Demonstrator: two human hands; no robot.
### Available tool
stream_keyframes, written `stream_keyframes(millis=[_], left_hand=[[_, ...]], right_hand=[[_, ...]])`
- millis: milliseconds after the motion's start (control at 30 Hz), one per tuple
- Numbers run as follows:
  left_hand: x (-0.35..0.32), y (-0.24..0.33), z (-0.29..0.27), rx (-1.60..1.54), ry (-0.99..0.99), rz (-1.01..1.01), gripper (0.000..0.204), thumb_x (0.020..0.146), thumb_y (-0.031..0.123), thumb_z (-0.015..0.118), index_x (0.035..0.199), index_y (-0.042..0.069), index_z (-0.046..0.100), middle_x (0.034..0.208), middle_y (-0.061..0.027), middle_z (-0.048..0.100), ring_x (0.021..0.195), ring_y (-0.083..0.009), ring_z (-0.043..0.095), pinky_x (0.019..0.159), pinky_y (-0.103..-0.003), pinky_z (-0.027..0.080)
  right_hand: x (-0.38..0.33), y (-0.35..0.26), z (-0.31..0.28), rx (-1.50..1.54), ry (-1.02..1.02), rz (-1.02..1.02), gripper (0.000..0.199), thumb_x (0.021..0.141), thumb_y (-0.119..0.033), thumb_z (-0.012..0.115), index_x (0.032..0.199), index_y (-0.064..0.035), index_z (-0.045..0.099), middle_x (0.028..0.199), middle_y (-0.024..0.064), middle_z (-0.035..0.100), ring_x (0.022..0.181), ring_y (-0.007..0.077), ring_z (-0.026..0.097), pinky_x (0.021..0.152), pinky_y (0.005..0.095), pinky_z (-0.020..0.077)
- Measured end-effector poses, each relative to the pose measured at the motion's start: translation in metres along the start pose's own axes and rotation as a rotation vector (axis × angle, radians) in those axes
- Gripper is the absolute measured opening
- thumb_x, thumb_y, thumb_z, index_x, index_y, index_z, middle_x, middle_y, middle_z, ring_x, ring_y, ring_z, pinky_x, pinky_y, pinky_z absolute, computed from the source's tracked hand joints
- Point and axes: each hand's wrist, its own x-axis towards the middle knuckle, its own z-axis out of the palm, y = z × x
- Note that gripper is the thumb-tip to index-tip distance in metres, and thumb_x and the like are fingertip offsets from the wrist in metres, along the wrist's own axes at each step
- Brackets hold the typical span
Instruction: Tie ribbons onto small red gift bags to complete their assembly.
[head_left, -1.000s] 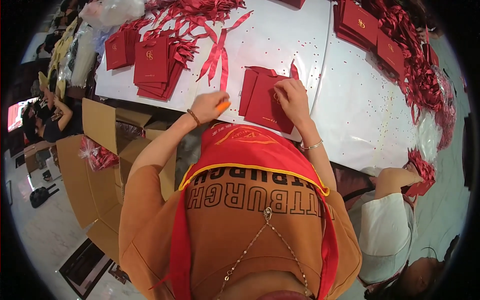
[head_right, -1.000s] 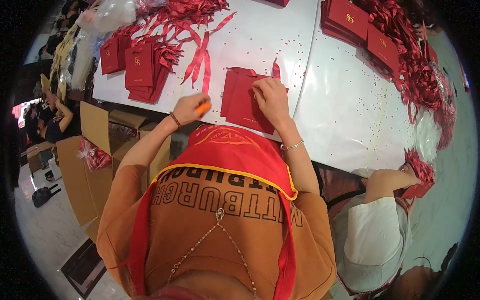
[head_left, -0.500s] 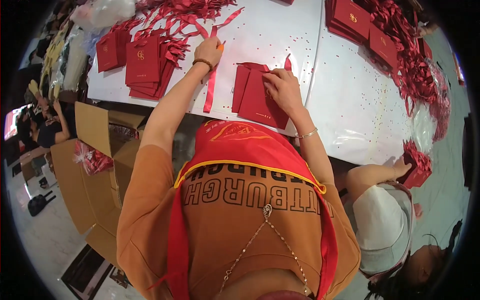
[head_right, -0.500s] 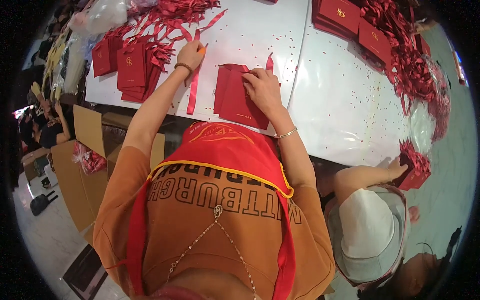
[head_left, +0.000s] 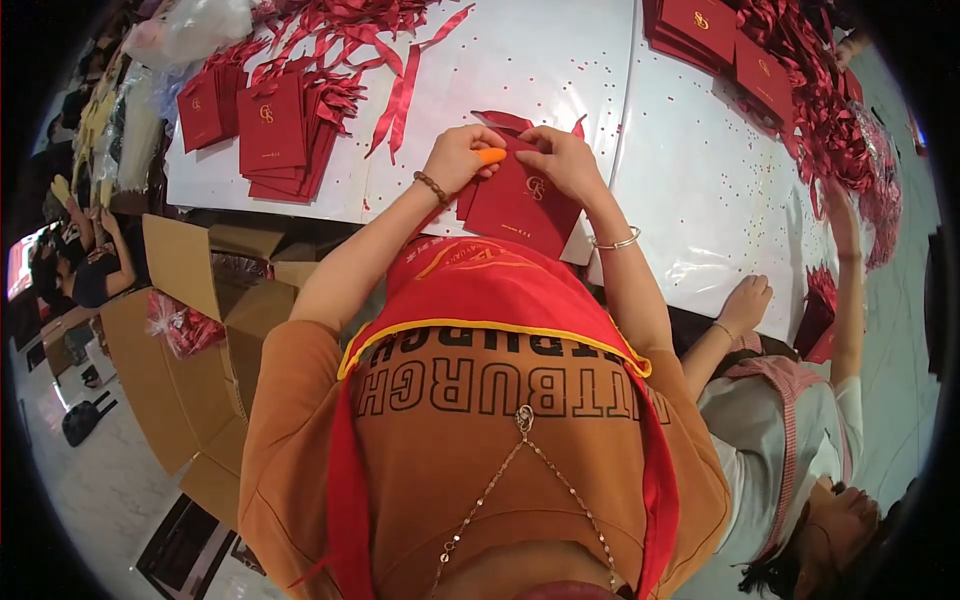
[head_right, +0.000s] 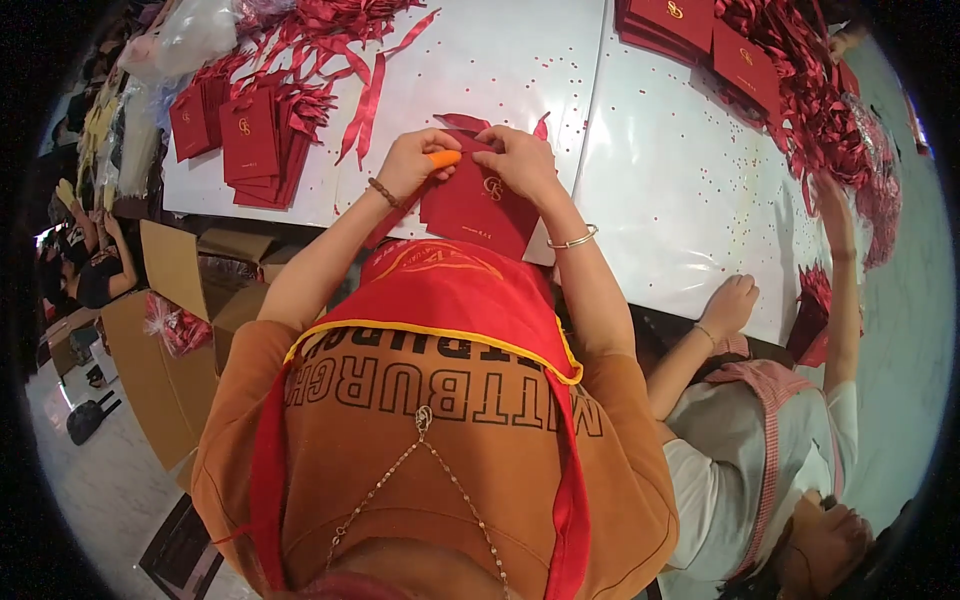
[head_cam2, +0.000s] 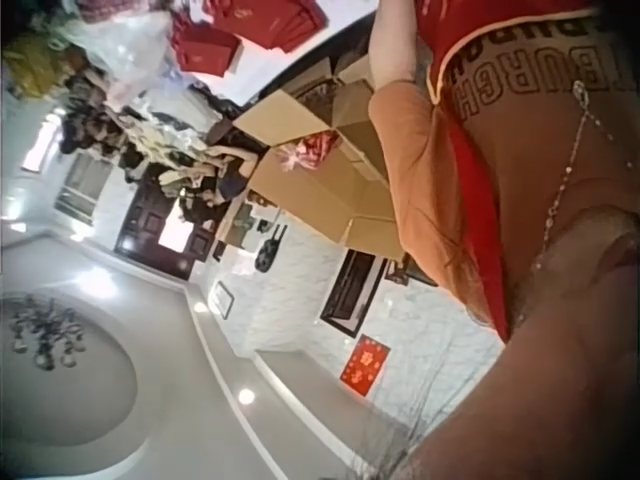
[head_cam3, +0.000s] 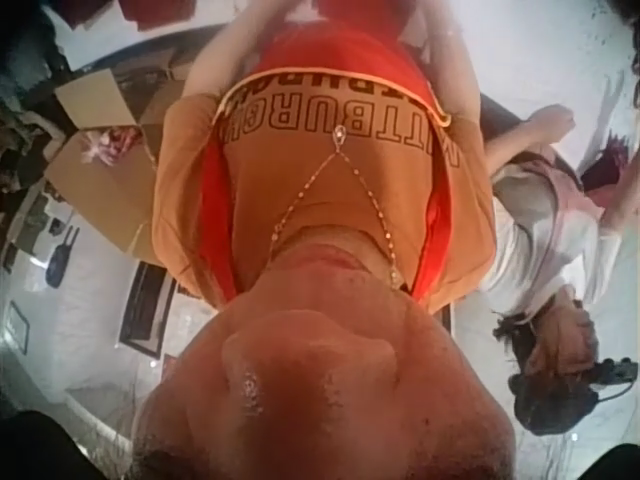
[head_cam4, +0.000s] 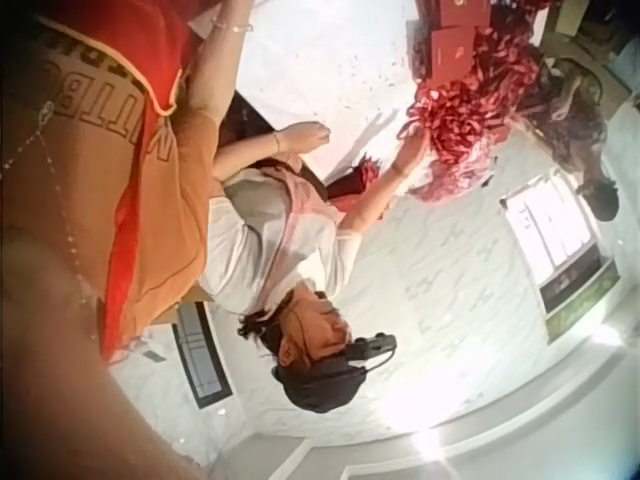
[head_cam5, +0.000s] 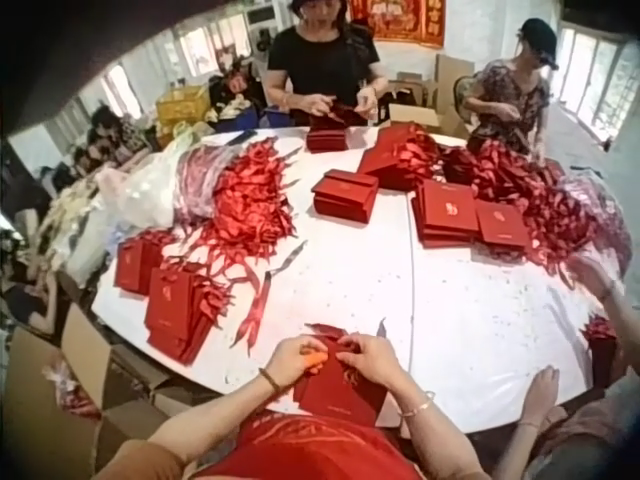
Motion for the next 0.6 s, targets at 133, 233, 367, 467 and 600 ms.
stream_keyframes(millis=[133,233,367,467,600], left_hand=[[0.001,-0.002,0.008,0.183,0.107,0.036,0.01,0.078,0.005,0.061,0.086,-0.001,0.062,0.068,-0.0084,0.063,0.057,-0.0102,0.06,0.05,-0.023,0.047],[0.002,-0.002,0.013,0.349,0.141,0.128,0.01,0.076,0.007,0.062,0.084,0.001,0.063,0.068,-0.0106,0.064,0.058,-0.0156,0.062,0.053,-0.027,0.048],[-0.002,0.003,0.02,0.501,0.139,0.209,0.011,0.073,0.009,0.061,0.083,0.004,0.063,0.069,-0.0125,0.063,0.062,-0.0221,0.062,0.057,-0.031,0.048],[-0.002,0.009,0.023,0.566,0.148,0.241,0.01,0.073,0.01,0.059,0.08,0.004,0.063,0.069,-0.0141,0.063,0.064,-0.0268,0.062,0.06,-0.035,0.048],[-0.001,0.009,0.023,0.816,0.145,0.327,0.01,0.074,0.011,0.058,0.08,0.004,0.062,0.071,-0.016,0.063,0.066,-0.0277,0.062,0.06,-0.037,0.048]], right_hand=[[-0.001,0.0,0.001,-0.01,-0.009,0.031,0.037,0.071,-0.033,0.069,0.1,-0.0117,0.063,0.081,0.0062,0.064,0.073,0.0205,0.061,0.068,0.0311,0.0462],[-0.003,-0.009,-0.005,-0.117,-0.09,0.058,0.039,0.07,-0.033,0.069,0.102,-0.0111,0.063,0.085,0.0065,0.065,0.076,0.0219,0.062,0.07,0.0325,0.0461],[-0.004,-0.004,-0.002,-0.084,-0.056,0.006,0.039,0.071,-0.033,0.068,0.103,-0.0127,0.062,0.088,0.0066,0.066,0.08,0.0233,0.062,0.072,0.034,0.0458],[-0.005,-0.008,-0.004,-0.091,-0.102,0.03,0.038,0.072,-0.032,0.067,0.105,-0.0154,0.062,0.09,0.0064,0.066,0.082,0.024,0.062,0.073,0.0342,0.0458],[-0.008,-0.008,-0.001,-0.138,-0.087,0.014,0.036,0.073,-0.031,0.066,0.106,-0.0175,0.062,0.089,0.0067,0.066,0.082,0.0237,0.062,0.074,0.0338,0.046]])
